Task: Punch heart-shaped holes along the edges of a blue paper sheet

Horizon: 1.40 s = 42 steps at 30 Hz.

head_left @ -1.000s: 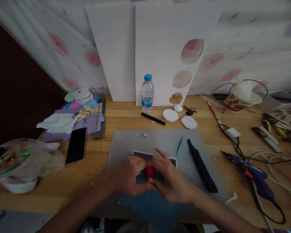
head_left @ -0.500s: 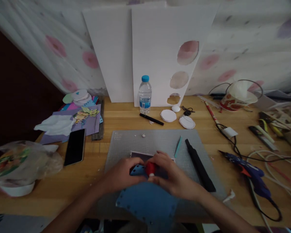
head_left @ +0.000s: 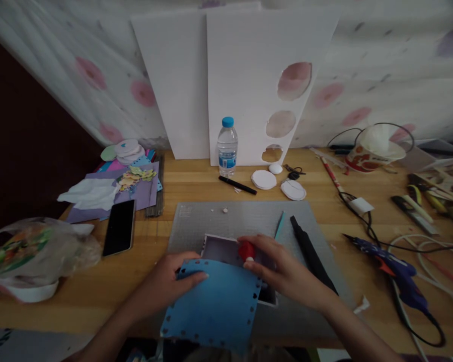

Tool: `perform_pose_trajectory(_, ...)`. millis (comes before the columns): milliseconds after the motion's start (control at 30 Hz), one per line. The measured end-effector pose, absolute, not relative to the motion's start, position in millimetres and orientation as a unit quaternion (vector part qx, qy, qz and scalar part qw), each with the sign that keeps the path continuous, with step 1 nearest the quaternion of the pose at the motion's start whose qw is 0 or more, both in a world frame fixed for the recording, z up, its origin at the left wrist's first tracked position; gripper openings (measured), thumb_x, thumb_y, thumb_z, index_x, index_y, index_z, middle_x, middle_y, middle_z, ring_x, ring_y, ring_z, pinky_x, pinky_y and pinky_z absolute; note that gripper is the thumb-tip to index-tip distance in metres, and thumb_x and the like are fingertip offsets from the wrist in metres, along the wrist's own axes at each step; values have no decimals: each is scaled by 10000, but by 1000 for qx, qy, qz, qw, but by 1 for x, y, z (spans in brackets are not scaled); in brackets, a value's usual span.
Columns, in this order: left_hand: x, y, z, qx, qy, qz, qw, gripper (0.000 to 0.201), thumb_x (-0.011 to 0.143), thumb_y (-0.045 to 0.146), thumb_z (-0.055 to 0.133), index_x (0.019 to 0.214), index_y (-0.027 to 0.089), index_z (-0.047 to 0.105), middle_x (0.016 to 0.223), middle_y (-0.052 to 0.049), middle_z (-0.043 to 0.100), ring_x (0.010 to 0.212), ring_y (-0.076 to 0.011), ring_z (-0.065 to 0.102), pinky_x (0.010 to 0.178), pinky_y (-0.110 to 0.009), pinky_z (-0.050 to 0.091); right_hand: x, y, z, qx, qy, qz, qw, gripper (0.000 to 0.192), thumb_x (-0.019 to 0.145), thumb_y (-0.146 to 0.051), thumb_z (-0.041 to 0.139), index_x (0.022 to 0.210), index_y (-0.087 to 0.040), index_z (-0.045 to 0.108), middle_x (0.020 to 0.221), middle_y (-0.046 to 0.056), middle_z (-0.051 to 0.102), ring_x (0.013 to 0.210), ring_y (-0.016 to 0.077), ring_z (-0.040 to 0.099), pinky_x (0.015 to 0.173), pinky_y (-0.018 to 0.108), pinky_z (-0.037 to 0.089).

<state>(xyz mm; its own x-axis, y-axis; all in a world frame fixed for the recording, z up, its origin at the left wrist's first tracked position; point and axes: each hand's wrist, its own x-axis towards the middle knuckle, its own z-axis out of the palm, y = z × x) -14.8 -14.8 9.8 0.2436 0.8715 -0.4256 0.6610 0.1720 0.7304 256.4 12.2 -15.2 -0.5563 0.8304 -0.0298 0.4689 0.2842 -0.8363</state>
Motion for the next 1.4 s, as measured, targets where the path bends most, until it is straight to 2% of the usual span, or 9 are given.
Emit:
perform_pose_trajectory(100, -18, -18, 13, 624, 609, 130, 473, 282, 827, 464, 595, 894, 211, 700, 897, -15, 720, 847, -210, 674, 684, -238, 507, 256, 12, -16, -407, -795, 401, 205, 338, 933, -444, 524, 1209, -253, 563, 1168, 75, 647, 1161, 257, 563, 1076, 497, 360)
perform_pose_trajectory(333, -26, -24, 12, 577, 669, 163, 439, 334, 762, 479, 660, 968, 223, 717, 998, -41, 733, 922, -240, 683, 724, -262, 544, 258, 12, -13, -435, -730, 460, 259, 288, 891, -438, 590, 1098, -238, 588, 1049, 52, 662, 986, 214, 627, 869, 334, 513)
perform_pose_trajectory(500, -27, -28, 8, 573, 667, 195, 436, 312, 765, 483, 651, 888, 204, 715, 886, -42, 730, 813, -224, 684, 675, -261, 543, 259, 12, -5, -385, -718, 520, 258, 289, 862, -397, 640, 1095, -234, 584, 1166, 58, 621, 1087, 215, 585, 953, 335, 462)
perform_pose_trajectory(700, -21, -28, -1, 541, 680, 247, 430, 339, 773, 491, 643, 903, 186, 709, 908, -61, 726, 822, -233, 681, 703, -292, 551, 256, 11, -1, -399, -720, 533, 196, 213, 858, -370, 656, 986, -209, 603, 937, 16, 646, 884, 171, 592, 802, 283, 484)
perform_pose_trajectory(867, -26, -24, 1, 572, 683, 226, 394, 306, 777, 471, 639, 911, 209, 721, 943, -49, 739, 884, -246, 682, 740, -295, 554, 254, 12, 0, -388, -732, 527, 189, 208, 862, -344, 657, 1017, -220, 597, 950, 12, 642, 869, 163, 585, 810, 288, 474)
perform_pose_trajectory(1000, -38, -21, 8, 558, 688, 222, 408, 304, 787, 482, 640, 912, 218, 722, 935, -39, 738, 851, -237, 686, 691, -272, 563, 257, 11, -2, -378, -750, 510, 186, 183, 868, -351, 649, 982, -216, 602, 936, 10, 640, 851, 158, 581, 809, 290, 468)
perform_pose_trajectory(1133, -53, -21, 13, 518, 705, 239, 422, 328, 775, 507, 656, 896, 206, 711, 882, -35, 730, 791, -228, 681, 617, -254, 557, 262, 9, -5, -405, -757, 483, 173, 213, 874, -359, 632, 1040, -227, 613, 909, 7, 650, 815, 160, 583, 760, 284, 475)
perform_pose_trajectory(1267, -62, -24, 16, 514, 709, 243, 417, 340, 751, 518, 681, 865, 198, 704, 814, -33, 713, 737, -212, 663, 563, -228, 533, 265, 7, -6, -424, -757, 470, 162, 276, 858, -368, 649, 1099, -238, 620, 992, 27, 671, 894, 186, 606, 792, 305, 486)
perform_pose_trajectory(1400, -61, -27, 18, 507, 710, 249, 421, 340, 755, 516, 684, 869, 196, 696, 828, -27, 700, 723, -194, 653, 592, -229, 538, 265, 5, -6, -428, -755, 471, 157, 316, 842, -342, 667, 1138, -248, 614, 1047, 33, 678, 936, 199, 613, 814, 322, 495)
